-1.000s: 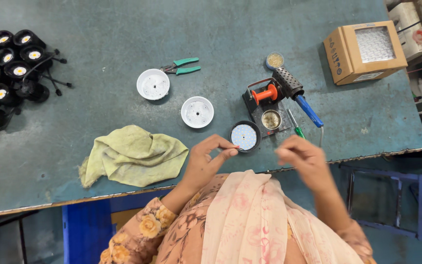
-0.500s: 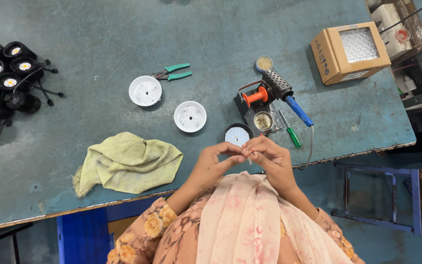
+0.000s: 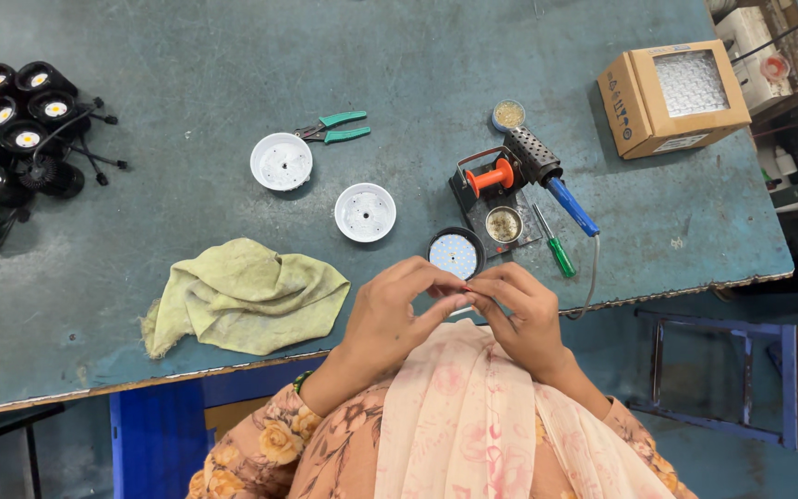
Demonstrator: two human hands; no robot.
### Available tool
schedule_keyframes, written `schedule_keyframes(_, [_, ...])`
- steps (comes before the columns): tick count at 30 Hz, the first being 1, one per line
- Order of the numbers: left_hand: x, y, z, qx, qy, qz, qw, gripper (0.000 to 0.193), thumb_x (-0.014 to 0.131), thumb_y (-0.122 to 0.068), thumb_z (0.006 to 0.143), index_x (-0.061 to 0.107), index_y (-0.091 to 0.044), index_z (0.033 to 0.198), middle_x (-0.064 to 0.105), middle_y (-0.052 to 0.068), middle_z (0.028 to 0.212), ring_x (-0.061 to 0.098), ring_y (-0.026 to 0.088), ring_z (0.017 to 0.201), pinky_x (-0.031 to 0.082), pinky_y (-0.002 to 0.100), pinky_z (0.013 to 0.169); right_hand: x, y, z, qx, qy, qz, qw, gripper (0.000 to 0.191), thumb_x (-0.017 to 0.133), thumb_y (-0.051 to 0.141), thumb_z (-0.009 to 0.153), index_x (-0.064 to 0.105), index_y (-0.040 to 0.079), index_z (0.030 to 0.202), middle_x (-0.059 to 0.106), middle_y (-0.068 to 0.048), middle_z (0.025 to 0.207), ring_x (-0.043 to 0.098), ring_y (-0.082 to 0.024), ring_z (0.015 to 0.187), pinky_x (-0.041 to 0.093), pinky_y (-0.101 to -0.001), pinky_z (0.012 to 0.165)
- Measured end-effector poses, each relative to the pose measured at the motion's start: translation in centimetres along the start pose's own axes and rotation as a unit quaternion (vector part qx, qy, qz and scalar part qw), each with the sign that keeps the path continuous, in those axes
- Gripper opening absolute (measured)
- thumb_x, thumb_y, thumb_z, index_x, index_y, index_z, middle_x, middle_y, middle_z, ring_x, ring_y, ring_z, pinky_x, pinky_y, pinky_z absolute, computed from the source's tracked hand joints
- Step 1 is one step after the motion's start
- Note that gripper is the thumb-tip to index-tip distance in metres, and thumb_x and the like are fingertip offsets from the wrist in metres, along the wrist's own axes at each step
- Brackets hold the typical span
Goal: The person solders wires to circular LED modules using a soldering iron and solder wire. They strip wire ends, tin them, and attach them to the LED board, then place the modules into black housings. The person repeats this process for multiple units on a workbench.
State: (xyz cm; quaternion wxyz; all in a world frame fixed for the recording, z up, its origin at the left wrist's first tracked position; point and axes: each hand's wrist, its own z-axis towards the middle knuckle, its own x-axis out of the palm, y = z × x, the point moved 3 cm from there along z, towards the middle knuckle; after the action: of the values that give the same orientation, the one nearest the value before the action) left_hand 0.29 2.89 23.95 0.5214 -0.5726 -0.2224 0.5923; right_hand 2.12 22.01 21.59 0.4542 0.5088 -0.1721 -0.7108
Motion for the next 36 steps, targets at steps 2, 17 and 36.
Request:
schedule_keyframes(2, [0.0, 0.2, -0.1, 0.023, 0.004, 0.013, 1.0, 0.015, 0.076, -0.024, 0.091, 0.074, -0.012, 0.101, 0.071, 0.004, 0.094, 0.071, 0.024, 0.087, 0.054, 0.037, 0.074, 0.1, -0.6, -0.5, 0.026, 0.027, 0.024, 0.999, 0.011, 0.072, 0.01, 0.092, 0.072, 0.002, 0.099, 0.069, -0.007, 0.092, 0.067, -0.016, 0.078, 0.053, -0.028, 0.066])
schedule_keyframes(17, [0.7, 1.5, 0.0, -0.078, 0.044, -0.117, 0.989, 0.018, 0.066, -0.022, 0.094, 0.066, -0.004, 0.097, 0.068, 0.008, 0.092, 0.07, 0.02, 0.083, 0.055, 0.034, 0.073, 0.9, -2.7, -2.5, 0.231, 0.036, 0.228, 0.945, 0.018, 0.073, 0.012, 0.094, 0.074, 0.0, 0.107, 0.068, 0.001, 0.084, 0.057, -0.004, 0.07, 0.045, -0.0199, 0.061])
schedule_keyframes(36, [0.8, 1.2, 0.1, -0.046, 0.074, -0.14, 0.986, 0.027, 0.068, -0.03, 0.097, 0.072, -0.005, 0.106, 0.074, 0.008, 0.1, 0.073, 0.021, 0.094, 0.055, 0.035, 0.083, -0.5, 0.2, -1.6, -0.029, -0.121, -0.041, 0.991, 0.017, 0.081, -0.001, 0.086, 0.072, 0.002, 0.1, 0.07, -0.007, 0.095, 0.066, -0.011, 0.072, 0.052, -0.0231, 0.059])
